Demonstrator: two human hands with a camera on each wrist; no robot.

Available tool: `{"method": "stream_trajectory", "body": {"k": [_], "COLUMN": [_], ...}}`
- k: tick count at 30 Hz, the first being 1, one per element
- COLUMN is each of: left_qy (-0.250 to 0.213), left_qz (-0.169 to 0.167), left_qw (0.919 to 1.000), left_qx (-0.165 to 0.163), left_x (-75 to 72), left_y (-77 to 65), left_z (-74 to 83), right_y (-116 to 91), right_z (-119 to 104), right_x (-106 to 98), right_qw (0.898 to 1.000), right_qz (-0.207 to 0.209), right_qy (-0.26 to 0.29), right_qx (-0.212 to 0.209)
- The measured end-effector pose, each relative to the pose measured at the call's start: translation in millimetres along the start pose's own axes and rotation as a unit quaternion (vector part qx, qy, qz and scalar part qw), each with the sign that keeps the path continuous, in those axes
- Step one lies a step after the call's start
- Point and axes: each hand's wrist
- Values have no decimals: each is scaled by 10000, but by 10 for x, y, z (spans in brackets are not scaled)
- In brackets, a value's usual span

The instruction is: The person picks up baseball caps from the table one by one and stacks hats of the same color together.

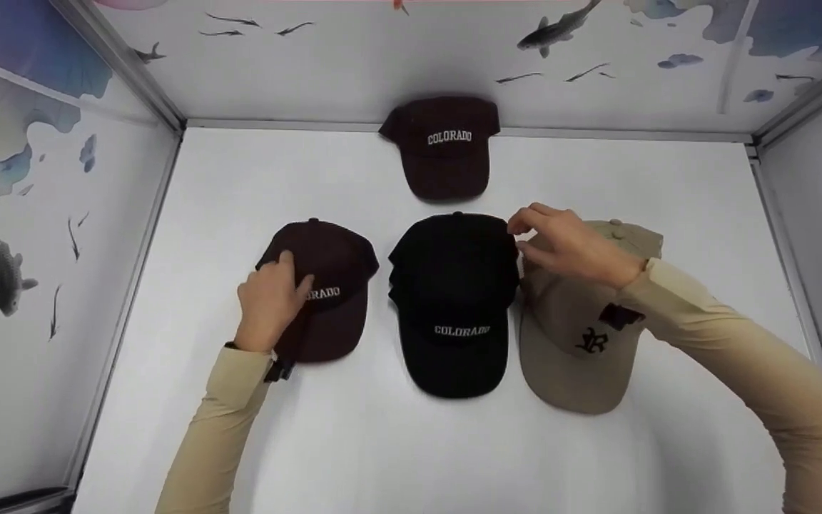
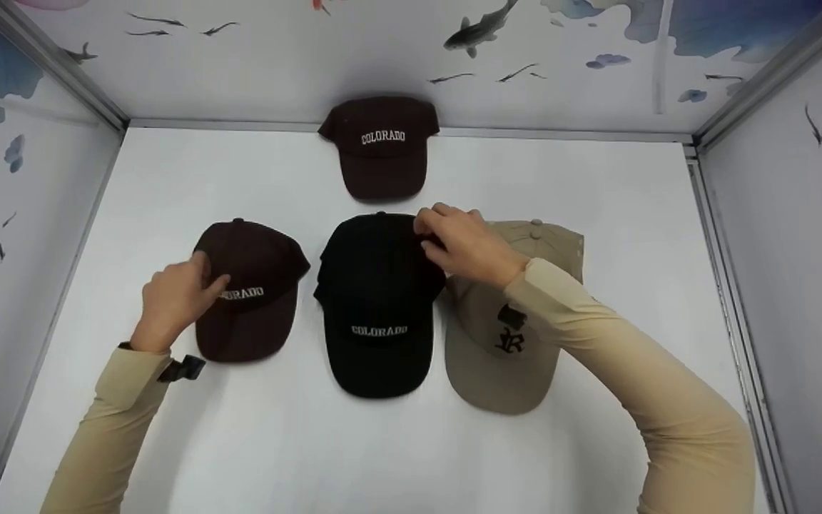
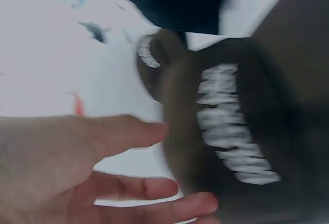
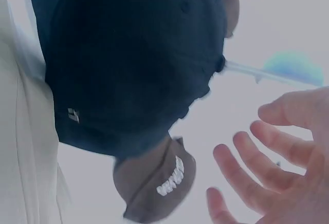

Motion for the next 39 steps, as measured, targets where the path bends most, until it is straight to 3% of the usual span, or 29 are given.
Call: {"method": "stream_trajectory", "body": {"k": [3, 6, 8, 11, 15, 19, 23, 26, 29, 33, 39], "left_qy": [117, 256, 330, 430, 320, -57, -143, -132, -146, -16, 257], "left_qz": [363, 338, 138, -352, -1230, -1975, -2622, -2974, -3212, -3376, -3408], "left_qw": [9990, 9980, 9971, 9929, 9804, 9614, 9399, 9282, 9226, 9227, 9275], "left_qx": [213, 477, 676, 1048, 1508, 1913, 2181, 2233, 2133, 1863, 1512], "left_x": [-201, -308, -335, -327, -306, -221, -40, 99, 203, 260, 193], "left_y": [208, 488, 684, 972, 1329, 1663, 1916, 2025, 2084, 2097, 2036], "left_z": [211, 412, 538, 703, 879, 1040, 1179, 1251, 1288, 1298, 1362], "right_y": [-107, -222, -300, -417, -539, -655, -767, -839, -900, -977, -1071], "right_z": [27, 46, 53, 61, 75, 91, 100, 104, 115, 141, 180], "right_x": [-82, -125, -137, -152, -204, -291, -373, -415, -437, -438, -432], "right_qw": [9997, 9991, 9987, 9980, 9960, 9934, 9912, 9901, 9888, 9879, 9865], "right_qz": [181, 372, 453, 464, 399, 457, 594, 704, 791, 807, 834], "right_qy": [-102, -70, -11, 163, 398, 510, 599, 635, 627, 531, 522], "right_qx": [111, 210, 249, 401, 688, 925, 1018, 1035, 1098, 1210, 1309]}}
Point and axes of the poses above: each hand's wrist, its own y-axis towards the middle knuckle, its own x-axis out of the palm, z = x × y, and after that the axes turned 10 degrees about -z, right-handed
